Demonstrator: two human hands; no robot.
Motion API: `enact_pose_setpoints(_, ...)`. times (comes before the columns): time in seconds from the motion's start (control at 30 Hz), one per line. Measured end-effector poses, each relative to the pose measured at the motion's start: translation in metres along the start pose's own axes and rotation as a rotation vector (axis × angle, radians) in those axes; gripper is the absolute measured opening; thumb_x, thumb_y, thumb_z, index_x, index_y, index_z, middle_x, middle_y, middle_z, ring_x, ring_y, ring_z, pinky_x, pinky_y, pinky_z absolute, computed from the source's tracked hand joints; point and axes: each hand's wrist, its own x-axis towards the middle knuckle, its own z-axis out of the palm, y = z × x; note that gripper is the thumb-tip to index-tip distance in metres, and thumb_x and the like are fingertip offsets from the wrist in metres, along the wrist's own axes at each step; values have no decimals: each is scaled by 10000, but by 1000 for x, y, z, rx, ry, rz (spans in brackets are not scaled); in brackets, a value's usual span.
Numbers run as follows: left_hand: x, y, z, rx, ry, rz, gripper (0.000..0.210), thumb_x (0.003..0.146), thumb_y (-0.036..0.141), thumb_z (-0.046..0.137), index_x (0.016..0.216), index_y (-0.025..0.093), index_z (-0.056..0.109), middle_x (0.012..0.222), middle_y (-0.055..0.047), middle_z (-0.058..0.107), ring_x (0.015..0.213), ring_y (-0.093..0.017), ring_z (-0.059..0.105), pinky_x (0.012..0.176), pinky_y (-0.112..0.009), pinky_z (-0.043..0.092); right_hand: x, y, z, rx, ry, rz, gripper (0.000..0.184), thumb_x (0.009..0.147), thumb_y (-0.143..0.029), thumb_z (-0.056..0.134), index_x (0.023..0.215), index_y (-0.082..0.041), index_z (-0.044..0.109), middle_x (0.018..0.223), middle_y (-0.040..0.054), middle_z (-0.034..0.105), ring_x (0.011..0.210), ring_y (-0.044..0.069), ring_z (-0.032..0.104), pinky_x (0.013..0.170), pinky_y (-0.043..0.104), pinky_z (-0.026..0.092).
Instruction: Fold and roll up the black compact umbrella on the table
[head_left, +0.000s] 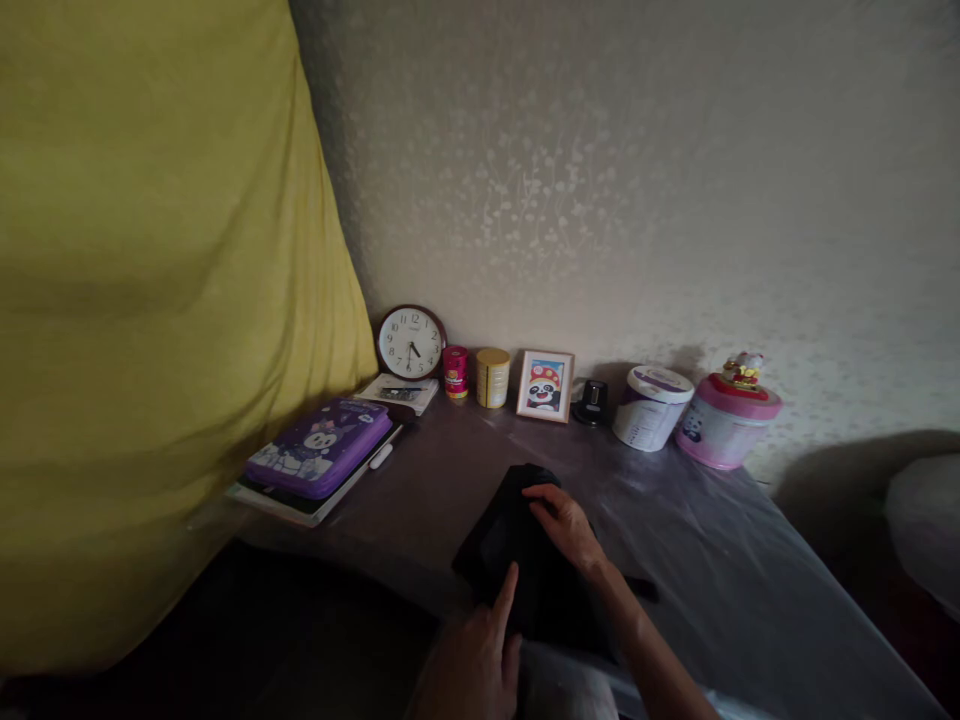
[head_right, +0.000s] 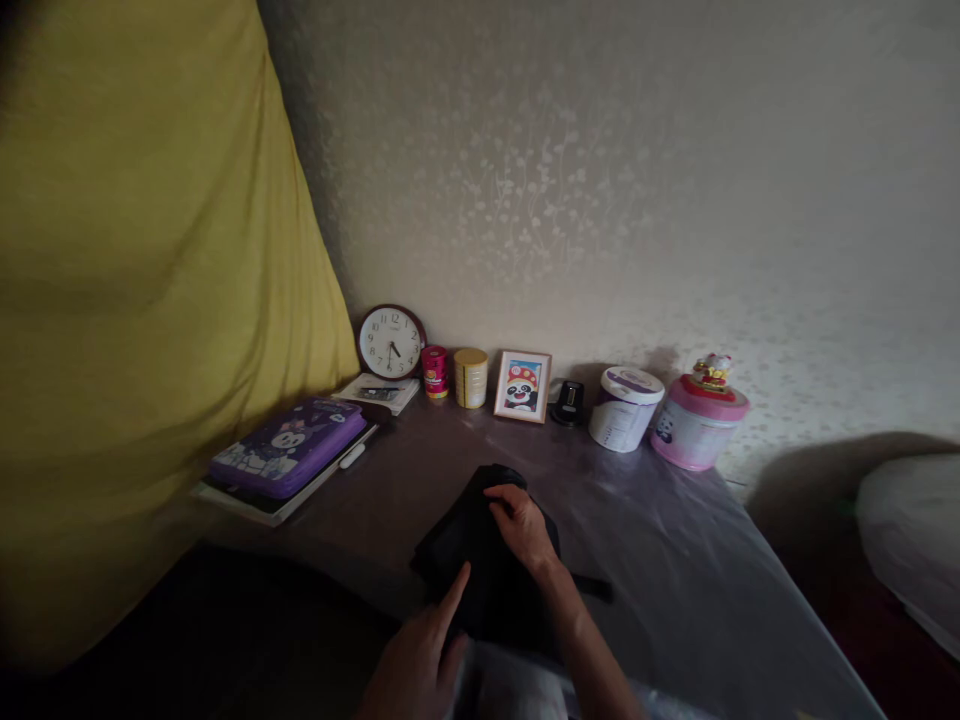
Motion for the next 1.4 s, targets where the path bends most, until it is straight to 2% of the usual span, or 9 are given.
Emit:
enact_pose_setpoints(0.17, 2, -3, 3, 6, 22, 20, 686, 876, 252, 367, 1467, 233, 19, 1342, -70, 519, 1085, -184, 559, 943, -267, 377, 19, 18, -4, -174, 17, -209, 235, 778, -192, 512, 923, -242, 690, 1087, 52, 675, 1038, 227, 586, 939, 454, 441)
enact_pose_setpoints(0.3, 3, -5, 7, 13, 33, -20, 722, 868, 263, 369, 1462, 183, -32, 1375, -85, 487, 1092, -196, 561, 924, -272, 393, 26, 26, -12, -256, 107, -199, 261, 819, -228, 484, 1002, -222, 671, 1172, 79, 637, 1083, 240, 567, 962, 465, 434)
enact_pose_setpoints(0.43, 3, -5, 8, -2, 47, -22, 702, 872, 267, 360, 1465, 190, -9, 1338, -69, 528, 1077, -185, 570, 910, -255, 394, 2, 16, -19, -276, 239, -200, 273, 885, -279, 443, 1062, -206, 637, 1128, 104, 645, 1068, 238, 575, 951, 446, 445)
enact_pose_setpoints(0.57, 3, -6, 9, -23, 45, -30, 693, 874, 262, 360, 1467, 193, 10, 1328, -67, 537, 1071, -177, 577, 894, -242, 399, -24, 8, -13, -279, 111, -263, 243, 905, -306, 458, 1031, -227, 651, 1131, 94, 649, 1083, 230, 578, 942, 433, 458)
enact_pose_setpoints(0.7, 3, -7, 9, -35, 49, -34, 685, 879, 269, 363, 1468, 185, 24, 1324, -80, 542, 1072, -180, 577, 900, -243, 395, -9, 19, -5, -371, 29, -324, 299, 907, -294, 442, 1139, -227, 619, 1235, 95, 608, 1197, 245, 514, 1007, 488, 397)
enact_pose_setpoints(0.93, 2, -8, 9, -23, 48, -43, 698, 873, 285, 376, 1468, 152, 37, 1284, -97, 569, 1058, -197, 579, 904, -261, 395, 4, 14, -2, -424, 165, -281, 335, 918, -300, 413, 1185, -203, 590, 1274, 121, 576, 1192, 248, 520, 1013, 484, 393)
enact_pose_setpoints(1.13, 3, -12, 14, -30, 83, -38, 673, 877, 290, 348, 1469, 138, 67, 1312, -96, 547, 1069, -182, 573, 906, -231, 383, -25, -10, 11, -423, -147, -400, 273, 912, -305, 462, 1119, -246, 631, 1206, 73, 631, 1238, 248, 475, 1059, 523, 297)
enact_pose_setpoints(1.3, 3, -11, 13, -15, 76, -46, 663, 883, 299, 350, 1469, 149, 80, 1333, -95, 529, 1092, -182, 564, 915, -237, 378, 7, -6, 16, -498, -238, -401, 259, 916, -230, 438, 1025, -258, 671, 1106, 34, 688, 1191, 237, 519, 1054, 542, 275)
enact_pose_setpoints(1.4, 2, -10, 11, -23, 79, -52, 659, 886, 307, 356, 1470, 165, 84, 1273, -97, 579, 1054, -190, 586, 889, -250, 397, 28, 4, 14, -533, -156, -337, 259, 889, -200, 454, 1015, -233, 678, 1123, 66, 678, 1171, 252, 535, 1037, 527, 315)
